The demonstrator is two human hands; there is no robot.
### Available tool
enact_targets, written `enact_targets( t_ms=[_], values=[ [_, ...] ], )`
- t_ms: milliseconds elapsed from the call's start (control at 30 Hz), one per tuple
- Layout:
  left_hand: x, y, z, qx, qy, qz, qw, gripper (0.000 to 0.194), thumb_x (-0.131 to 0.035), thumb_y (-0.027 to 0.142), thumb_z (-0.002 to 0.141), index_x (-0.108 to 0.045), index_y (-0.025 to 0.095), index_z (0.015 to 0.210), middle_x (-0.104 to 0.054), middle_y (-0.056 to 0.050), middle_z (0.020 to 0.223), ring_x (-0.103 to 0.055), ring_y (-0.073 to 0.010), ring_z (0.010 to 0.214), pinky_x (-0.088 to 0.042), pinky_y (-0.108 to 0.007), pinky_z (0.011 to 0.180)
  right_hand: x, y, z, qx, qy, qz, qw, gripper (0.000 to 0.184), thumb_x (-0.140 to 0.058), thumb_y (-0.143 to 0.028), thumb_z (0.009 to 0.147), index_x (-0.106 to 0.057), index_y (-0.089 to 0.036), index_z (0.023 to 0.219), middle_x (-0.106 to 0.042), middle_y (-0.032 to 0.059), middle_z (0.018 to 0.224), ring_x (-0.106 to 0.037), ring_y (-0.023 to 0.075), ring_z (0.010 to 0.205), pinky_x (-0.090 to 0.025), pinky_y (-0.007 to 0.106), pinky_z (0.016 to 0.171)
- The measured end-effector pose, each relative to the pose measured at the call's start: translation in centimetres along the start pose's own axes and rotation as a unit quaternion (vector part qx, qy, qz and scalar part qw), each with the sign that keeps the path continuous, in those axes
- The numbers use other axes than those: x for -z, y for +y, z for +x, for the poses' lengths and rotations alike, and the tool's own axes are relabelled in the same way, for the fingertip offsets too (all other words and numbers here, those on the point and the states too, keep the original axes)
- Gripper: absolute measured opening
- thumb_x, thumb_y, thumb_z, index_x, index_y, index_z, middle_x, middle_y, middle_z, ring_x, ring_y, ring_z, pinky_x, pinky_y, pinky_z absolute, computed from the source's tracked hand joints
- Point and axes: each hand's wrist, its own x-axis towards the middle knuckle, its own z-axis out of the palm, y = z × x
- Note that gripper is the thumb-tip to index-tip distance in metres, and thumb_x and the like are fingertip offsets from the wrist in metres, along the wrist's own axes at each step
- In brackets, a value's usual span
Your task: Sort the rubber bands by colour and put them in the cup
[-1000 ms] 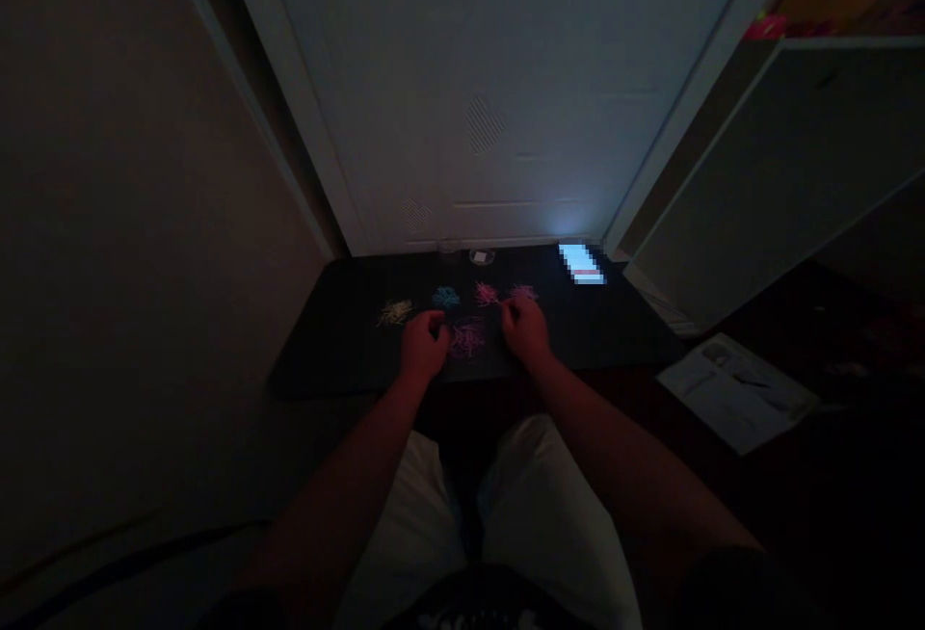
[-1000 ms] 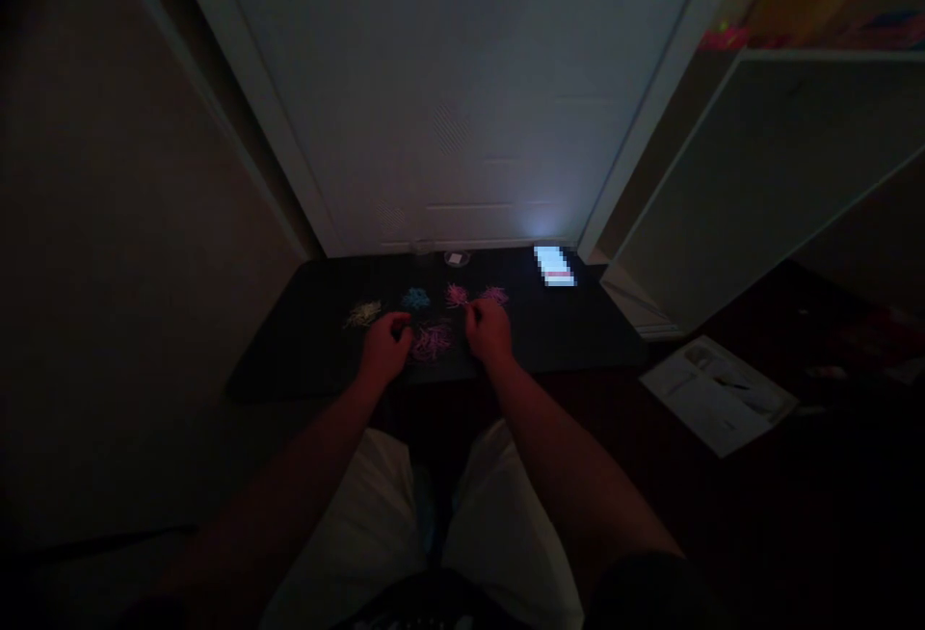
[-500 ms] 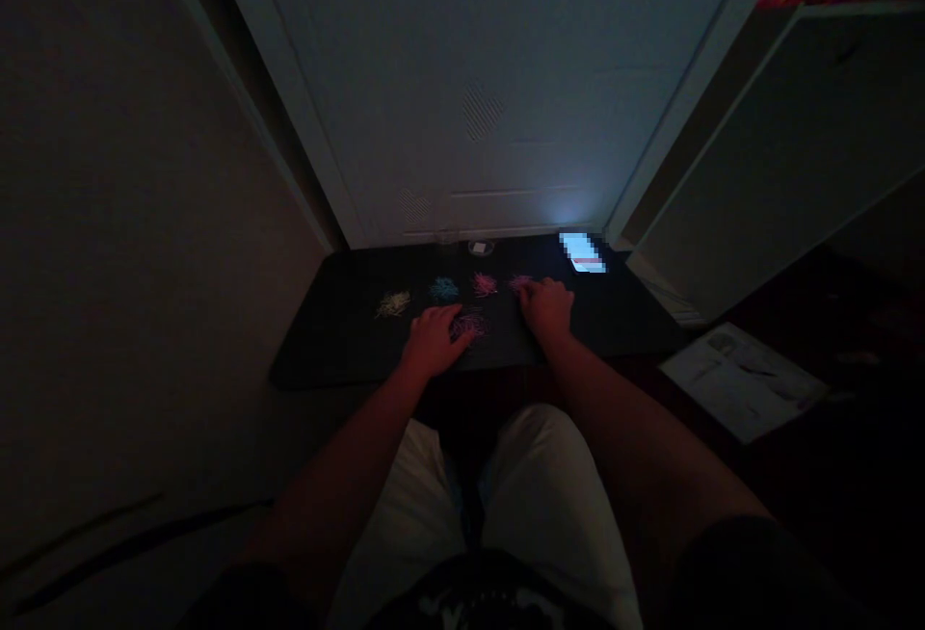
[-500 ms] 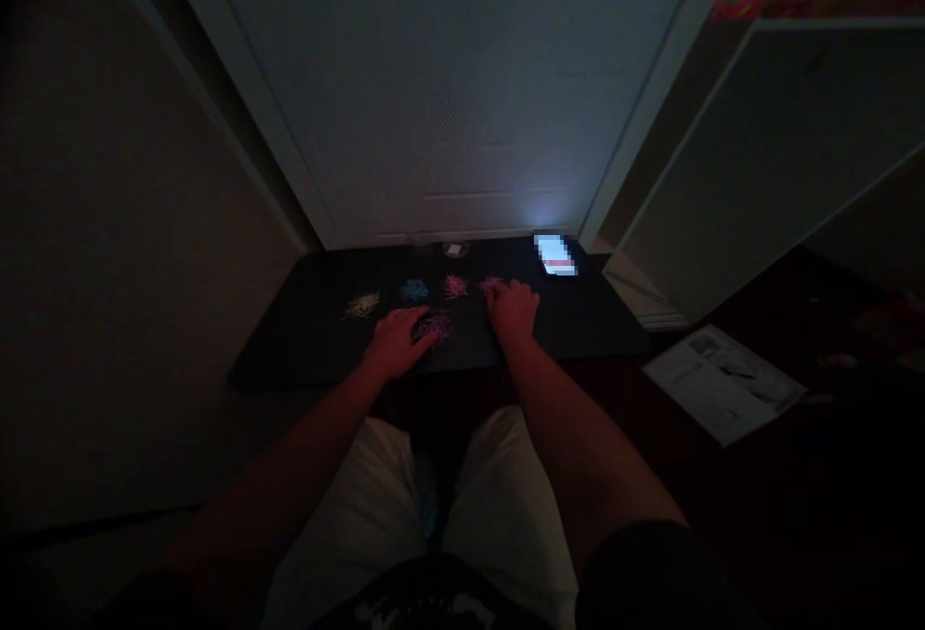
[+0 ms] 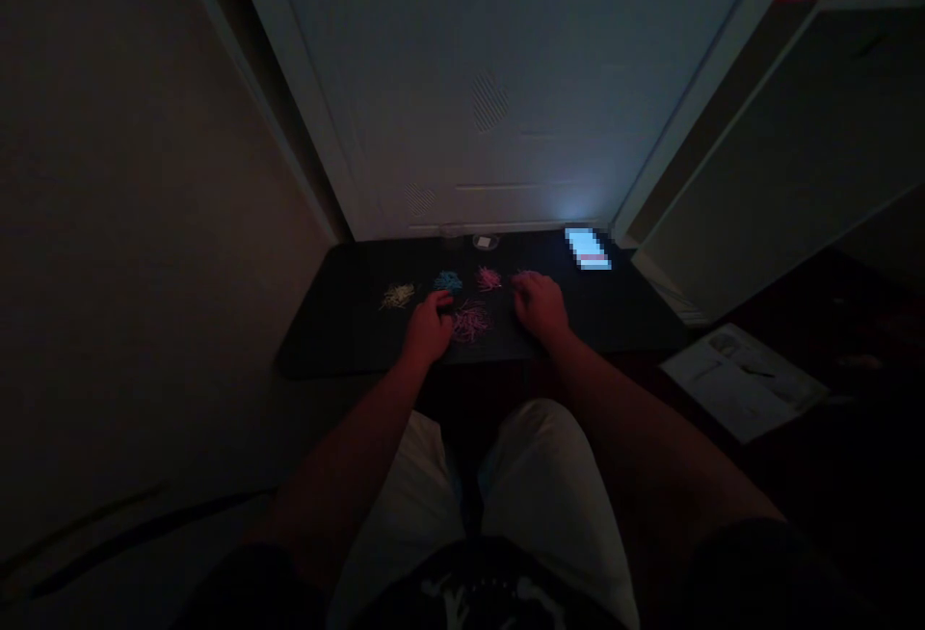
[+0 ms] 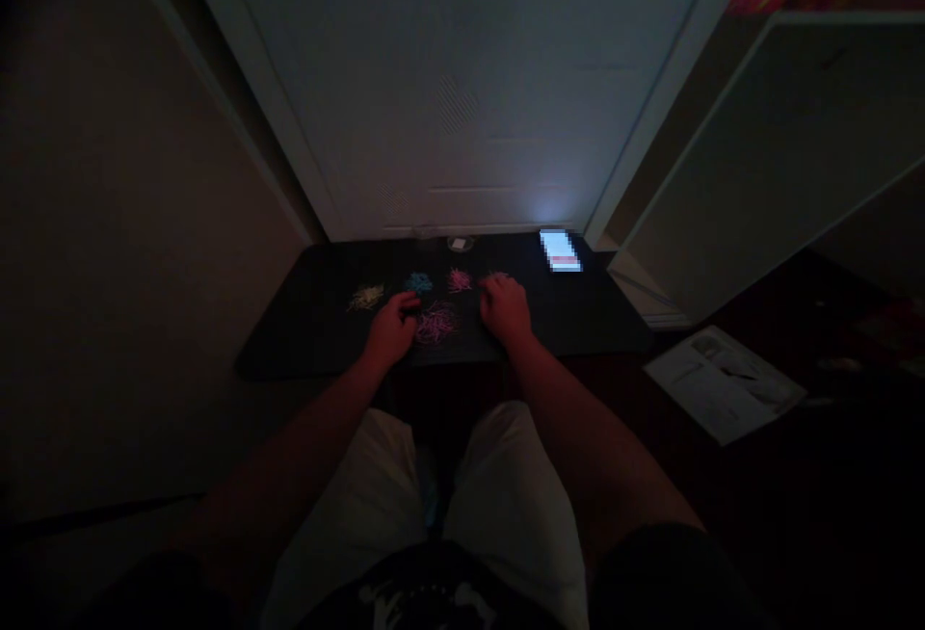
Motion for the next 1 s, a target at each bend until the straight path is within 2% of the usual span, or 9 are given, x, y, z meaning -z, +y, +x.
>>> enact_targets(
  t_ms=[100,200,333,433,633,833,1000],
  values=[
    [0.1,0.5,0.0,-0.002,-0.007,0.026,1.0,0.04,-0.049,0.011,0.075,-0.054,0.018,0.114,-0.067,-0.005,0.109,-0.058,-0.0196,0.103,-0.042,-0.036,0.095,-0.1,-0.7,0.3,0.094,-0.067,0.013,0.993,0.032,-0.046,-0.018,0.084,-0.061,-0.016,0.112,-0.057,0.0118,0.104,-0.049,0.0229,0.1,-0.038,0.034,0.087],
    [0.3,0.9,-0.2,-0.01,-0.017,0.046,0.999,0.037,-0.05,0.013,0.076,-0.055,0.019,0.112,-0.067,-0.004,0.107,-0.057,-0.0195,0.103,-0.042,-0.035,0.094,-0.3,-2.0,1.3,0.157,-0.144,0.004,0.977,0.039,-0.043,-0.017,0.085,-0.057,-0.021,0.122,-0.055,0.0104,0.109,-0.051,0.0205,0.1,-0.04,0.032,0.087],
    [0.4,0.8,-0.3,-0.031,-0.029,0.055,0.998,0.034,-0.05,0.014,0.076,-0.057,0.02,0.108,-0.067,-0.003,0.106,-0.056,-0.019,0.103,-0.043,-0.034,0.094,-0.5,-3.9,3.1,0.19,-0.229,-0.043,0.954,0.043,-0.043,-0.018,0.086,-0.053,-0.026,0.127,-0.055,0.0098,0.112,-0.054,0.0199,0.097,-0.041,0.03,0.084],
    [0.3,0.5,-0.3,-0.039,-0.029,0.054,0.997,0.031,-0.05,0.016,0.076,-0.058,0.021,0.106,-0.067,-0.002,0.105,-0.057,-0.0188,0.101,-0.044,-0.034,0.092,-0.4,-4.7,4.3,0.21,-0.266,-0.075,0.938,0.038,-0.044,-0.02,0.086,-0.058,-0.026,0.121,-0.057,0.0093,0.106,-0.055,0.0203,0.096,-0.041,0.029,0.081],
    [0.3,0.4,-0.2,-0.038,-0.035,0.062,0.997,0.027,-0.051,0.018,0.077,-0.06,0.021,0.102,-0.067,-0.003,0.105,-0.057,-0.0184,0.101,-0.044,-0.034,0.091,0.0,-4.7,4.4,0.199,-0.259,-0.117,0.938,0.028,-0.042,-0.025,0.088,-0.068,-0.02,0.097,-0.058,0.01,0.105,-0.054,0.0206,0.098,-0.042,0.029,0.081],
    [0.5,0.8,-0.3,-0.036,-0.03,0.065,0.997,0.027,-0.052,0.018,0.076,-0.061,0.021,0.101,-0.067,-0.003,0.102,-0.057,-0.019,0.099,-0.044,-0.034,0.092,-0.3,-4.5,2.8,0.16,-0.22,-0.108,0.956,0.027,-0.037,-0.024,0.091,-0.061,-0.015,0.098,-0.056,0.0126,0.113,-0.054,0.0198,0.101,-0.041,0.029,0.084],
    [0.3,0.5,-0.3,-0.049,-0.026,0.052,0.997,0.026,-0.053,0.019,0.076,-0.061,0.022,0.1,-0.067,-0.004,0.102,-0.058,-0.0204,0.098,-0.045,-0.036,0.091,0.1,-4.5,2.5,0.12,-0.192,-0.061,0.972,0.023,-0.037,-0.021,0.09,-0.057,-0.015,0.098,-0.06,0.0114,0.107,-0.055,0.0186,0.097,-0.041,0.029,0.083]
  ],
)
